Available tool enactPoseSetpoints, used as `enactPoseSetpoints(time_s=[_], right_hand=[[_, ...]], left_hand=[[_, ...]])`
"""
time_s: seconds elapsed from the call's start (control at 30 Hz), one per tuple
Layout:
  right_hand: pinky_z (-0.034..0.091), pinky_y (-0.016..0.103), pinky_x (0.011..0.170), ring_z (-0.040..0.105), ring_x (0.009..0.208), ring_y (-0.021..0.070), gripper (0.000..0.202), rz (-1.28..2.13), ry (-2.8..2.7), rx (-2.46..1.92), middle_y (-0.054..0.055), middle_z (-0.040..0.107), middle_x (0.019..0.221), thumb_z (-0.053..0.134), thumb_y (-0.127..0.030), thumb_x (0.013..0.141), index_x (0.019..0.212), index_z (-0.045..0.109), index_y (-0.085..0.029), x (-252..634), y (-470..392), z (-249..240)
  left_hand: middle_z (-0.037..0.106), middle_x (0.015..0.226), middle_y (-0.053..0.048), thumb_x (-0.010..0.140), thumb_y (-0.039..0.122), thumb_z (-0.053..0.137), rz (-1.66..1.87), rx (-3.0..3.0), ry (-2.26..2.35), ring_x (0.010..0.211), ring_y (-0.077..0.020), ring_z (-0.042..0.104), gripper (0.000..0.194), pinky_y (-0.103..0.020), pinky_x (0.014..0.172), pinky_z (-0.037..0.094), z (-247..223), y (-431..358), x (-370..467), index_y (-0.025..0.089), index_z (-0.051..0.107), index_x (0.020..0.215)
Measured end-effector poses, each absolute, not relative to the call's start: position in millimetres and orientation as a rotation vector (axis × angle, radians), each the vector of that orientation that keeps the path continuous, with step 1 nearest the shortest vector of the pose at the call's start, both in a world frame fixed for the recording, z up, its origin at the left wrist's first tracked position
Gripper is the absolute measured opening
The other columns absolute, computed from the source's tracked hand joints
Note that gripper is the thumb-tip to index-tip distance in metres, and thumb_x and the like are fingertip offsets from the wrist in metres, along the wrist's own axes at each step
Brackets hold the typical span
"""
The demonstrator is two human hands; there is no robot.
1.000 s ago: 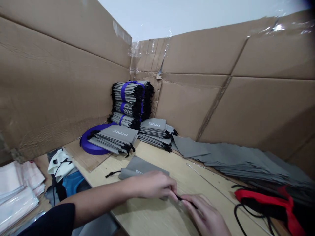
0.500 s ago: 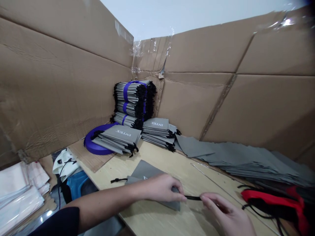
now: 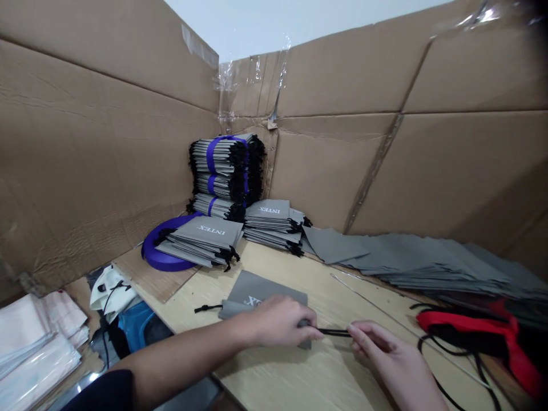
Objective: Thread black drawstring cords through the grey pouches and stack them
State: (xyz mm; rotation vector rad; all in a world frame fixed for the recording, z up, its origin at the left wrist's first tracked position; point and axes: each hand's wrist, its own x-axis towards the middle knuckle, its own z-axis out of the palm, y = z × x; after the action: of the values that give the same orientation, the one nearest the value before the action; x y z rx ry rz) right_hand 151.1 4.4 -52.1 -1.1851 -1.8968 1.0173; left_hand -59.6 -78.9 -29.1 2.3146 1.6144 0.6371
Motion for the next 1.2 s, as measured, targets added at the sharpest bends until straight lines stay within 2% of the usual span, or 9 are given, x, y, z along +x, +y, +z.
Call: enactPoseSetpoints(time_s=[0.17,0.33,0.5,0.67,0.8,0.87,1.07,1.2], right_hand=[[0.048,0.025,0.056,0.059,0.061,0.0187,0.032,1.176,-1.853,-1.119,0.004,0.065,0.065,0.066,-0.050,0.064,0.072,0.069,-0.019,154,15,-69],[0.048,0.025,0.053,0.059,0.057,0.0185,0.030,1.064,-1.858,-1.164,0.003,0.065,0.061,0.065,-0.049,0.064,0.071,0.070,-0.019,155,11,-63],[0.046,0.025,0.054,0.058,0.058,0.0183,0.033,1.016,-1.830,-1.182,0.003,0.065,0.061,0.063,-0.050,0.065,0.070,0.070,-0.019,148,-3,-51],[0.038,0.023,0.048,0.048,0.050,0.0125,0.040,1.284,-1.890,-1.028,0.001,0.056,0.052,0.060,-0.055,0.069,0.057,0.062,-0.017,128,-25,-45],[0.029,0.022,0.044,0.036,0.044,0.0086,0.051,1.525,-1.870,-0.922,-0.003,0.045,0.046,0.058,-0.066,0.066,0.051,0.052,-0.017,121,-30,-48],[0.026,0.022,0.043,0.032,0.042,0.0076,0.054,1.541,-1.871,-0.900,-0.004,0.041,0.045,0.054,-0.068,0.068,0.050,0.048,-0.018,122,-29,-50],[0.029,0.022,0.045,0.034,0.045,0.0088,0.048,1.373,-1.999,-0.899,-0.005,0.038,0.047,0.050,-0.061,0.075,0.053,0.045,-0.019,130,-28,-57],[0.034,0.022,0.041,0.036,0.041,0.0087,0.047,1.350,-2.032,-1.088,-0.006,0.039,0.048,0.048,-0.062,0.073,0.055,0.048,-0.019,132,-28,-59]], left_hand=[[0.066,0.071,0.000,0.086,0.039,0.049,0.645,2.181,1.592,0.061,-0.0129,0.054,0.027,-0.020,0.052,0.031,-21,-83,-62,0.021,0.068,0.089],[0.060,0.066,0.001,0.082,0.031,0.052,0.581,2.052,1.479,0.056,-0.0097,0.046,0.023,-0.018,0.050,0.030,-18,-82,-63,0.018,0.069,0.090],[0.060,0.069,0.004,0.078,0.033,0.059,0.664,1.949,1.244,0.058,-0.0077,0.044,0.026,-0.017,0.054,0.032,-16,-85,-61,0.016,0.070,0.094],[0.069,0.085,-0.004,0.081,0.038,0.058,0.888,1.769,0.955,0.074,-0.0133,0.057,0.033,-0.020,0.068,0.041,-14,-91,-55,0.011,0.071,0.094],[0.066,0.072,-0.004,0.087,0.038,0.051,1.032,1.962,1.156,0.067,-0.0123,0.056,0.034,-0.021,0.063,0.040,-21,-87,-50,0.013,0.073,0.079],[0.065,0.072,-0.004,0.090,0.035,0.047,1.080,2.132,1.325,0.068,-0.0123,0.056,0.034,-0.021,0.063,0.039,-27,-84,-47,0.015,0.072,0.079],[0.067,0.077,-0.002,0.091,0.026,0.045,0.679,2.448,1.613,0.070,-0.0143,0.060,0.023,-0.021,0.056,0.034,-37,-81,-44,0.020,0.067,0.083],[0.068,0.086,-0.002,0.090,0.026,0.046,0.502,2.613,1.567,0.073,-0.0148,0.062,0.018,-0.021,0.055,0.033,-33,-90,-41,0.022,0.064,0.089]])
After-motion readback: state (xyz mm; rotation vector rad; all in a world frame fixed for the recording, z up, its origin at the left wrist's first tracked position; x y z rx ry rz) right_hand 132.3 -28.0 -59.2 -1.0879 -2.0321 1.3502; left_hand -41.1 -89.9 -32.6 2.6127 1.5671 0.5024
